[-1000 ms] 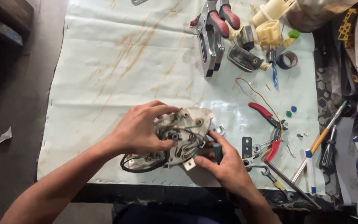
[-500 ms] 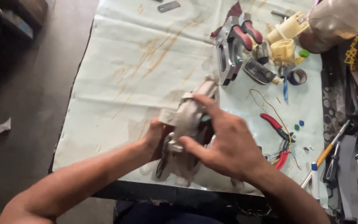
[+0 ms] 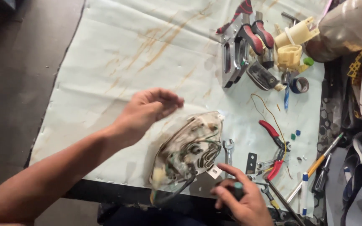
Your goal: Repairing the internal wiring and components of a motorcycle instrument cluster using a screwdriver.
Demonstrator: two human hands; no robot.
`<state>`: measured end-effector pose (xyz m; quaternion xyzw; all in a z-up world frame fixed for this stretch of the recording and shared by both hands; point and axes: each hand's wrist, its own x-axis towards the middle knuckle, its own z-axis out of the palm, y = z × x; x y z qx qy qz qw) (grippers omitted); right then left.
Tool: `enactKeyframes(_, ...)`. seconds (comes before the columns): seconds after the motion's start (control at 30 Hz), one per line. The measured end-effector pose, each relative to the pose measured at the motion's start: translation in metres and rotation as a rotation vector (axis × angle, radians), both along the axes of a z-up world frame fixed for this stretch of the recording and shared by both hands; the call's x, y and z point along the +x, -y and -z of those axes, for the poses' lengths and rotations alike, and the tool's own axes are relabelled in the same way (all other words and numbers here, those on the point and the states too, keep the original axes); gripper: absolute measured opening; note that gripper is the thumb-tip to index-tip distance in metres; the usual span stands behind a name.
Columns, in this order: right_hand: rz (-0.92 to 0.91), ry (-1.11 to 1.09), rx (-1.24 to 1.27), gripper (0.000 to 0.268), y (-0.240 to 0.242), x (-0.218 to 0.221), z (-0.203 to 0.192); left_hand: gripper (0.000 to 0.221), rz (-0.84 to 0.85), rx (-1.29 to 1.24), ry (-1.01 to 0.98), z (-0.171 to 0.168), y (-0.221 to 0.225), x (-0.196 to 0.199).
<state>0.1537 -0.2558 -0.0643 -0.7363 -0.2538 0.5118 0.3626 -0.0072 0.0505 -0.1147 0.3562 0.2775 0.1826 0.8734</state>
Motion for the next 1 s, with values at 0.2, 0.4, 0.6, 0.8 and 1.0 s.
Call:
enactKeyframes(0.2,0.103,0.168,0.145,0.031,0.010,0.019,-0.025,0.051,0.017,0.149,-0.003,-0.048,-0.002,-0.009)
enactKeyframes(0.4,-0.185,0.560,0.650,0.019,-0.045,-0.003,-0.061,0.064,0.151,0.235,0.157,-0.064,0.026,-0.018)
enactKeyframes(0.6,-0.606,1.027,1.015,0.025,-0.123,-0.023,-0.076,0.067,0.227,0.166,0.513,-0.066,0.052,-0.038)
enactKeyframes(0.8,-0.763,1.188,1.130,0.027,-0.156,-0.026,-0.073,0.064,0.168,-0.016,0.602,-0.060,0.060,-0.036)
enactKeyframes(1.0,-0.801,1.273,1.177,0.027,-0.159,-0.028,-0.069,0.060,0.131,0.153,0.575,-0.061,0.063,-0.038)
